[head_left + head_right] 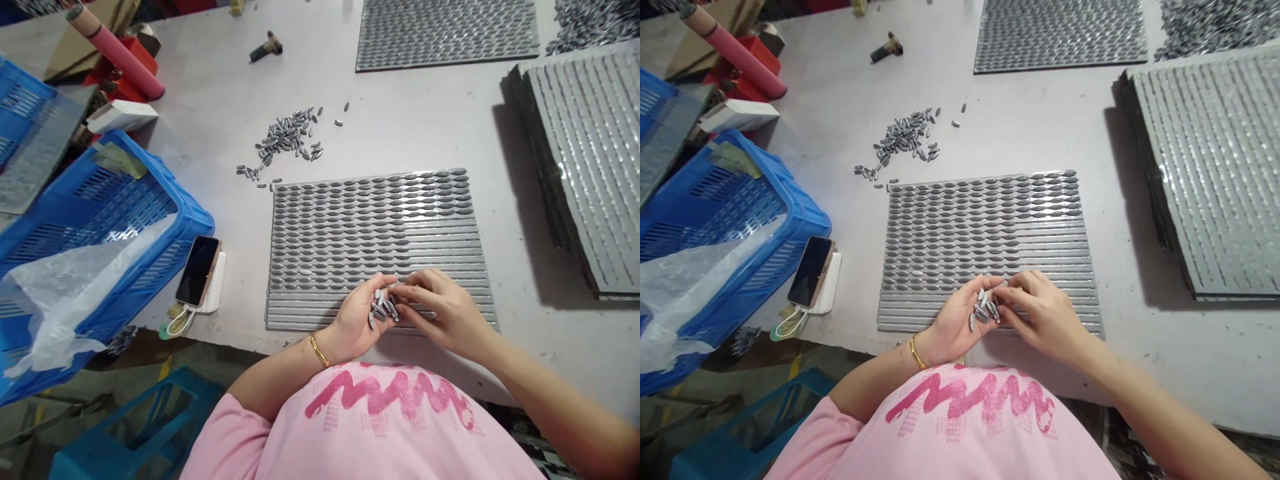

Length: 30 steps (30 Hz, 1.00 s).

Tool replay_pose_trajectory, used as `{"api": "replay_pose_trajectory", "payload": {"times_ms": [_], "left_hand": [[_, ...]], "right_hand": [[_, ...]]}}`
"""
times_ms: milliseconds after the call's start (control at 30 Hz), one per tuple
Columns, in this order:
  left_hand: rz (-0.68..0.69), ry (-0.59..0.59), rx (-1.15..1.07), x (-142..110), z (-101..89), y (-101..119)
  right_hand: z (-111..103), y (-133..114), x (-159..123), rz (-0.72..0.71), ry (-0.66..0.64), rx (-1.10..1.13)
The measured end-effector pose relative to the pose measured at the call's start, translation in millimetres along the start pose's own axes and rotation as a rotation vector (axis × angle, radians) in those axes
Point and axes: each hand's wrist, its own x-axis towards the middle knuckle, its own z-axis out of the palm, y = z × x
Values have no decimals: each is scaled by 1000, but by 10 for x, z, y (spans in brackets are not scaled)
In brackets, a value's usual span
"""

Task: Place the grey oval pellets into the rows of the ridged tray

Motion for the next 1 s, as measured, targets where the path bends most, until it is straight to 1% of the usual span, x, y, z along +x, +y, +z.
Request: {"api": "replay_pose_trajectory", "payload": {"times_ms": [67,133,233,300,333,400,467,500,567,633,700,767,867,1000], "left_hand": [[-13,25,27,-2,10,-14],[-19,24,47,-5,14,-21],[32,16,79,-19,11,-23],[43,1,112,-35,0,-28],[31,-4,133,-45,-7,-33],[11,5,172,-67,-26,-45],[42,29,200,-90,-47,-51],[72,44,209,-101,-55,-49],[134,75,213,-117,-67,-27],[182,98,195,-126,-72,13],[217,106,174,-129,-75,59],[241,104,163,-129,-80,98],[261,97,152,-128,-88,129],[256,90,144,-121,-93,130]], "right_hand": [[24,-53,3,24,-31,35],[45,-62,-13,49,-24,150],[43,-31,-77,128,31,385],[23,7,-137,171,89,463],[13,30,-170,181,127,463],[6,90,-231,191,198,378],[31,164,-278,177,248,217],[58,204,-293,150,259,121],[134,283,-303,52,246,-56],[215,351,-287,-49,212,-174],[271,400,-255,-124,159,-209],[289,428,-220,-180,109,-186],[253,445,-197,-248,52,-150],[167,468,-247,-317,6,-240]]}}
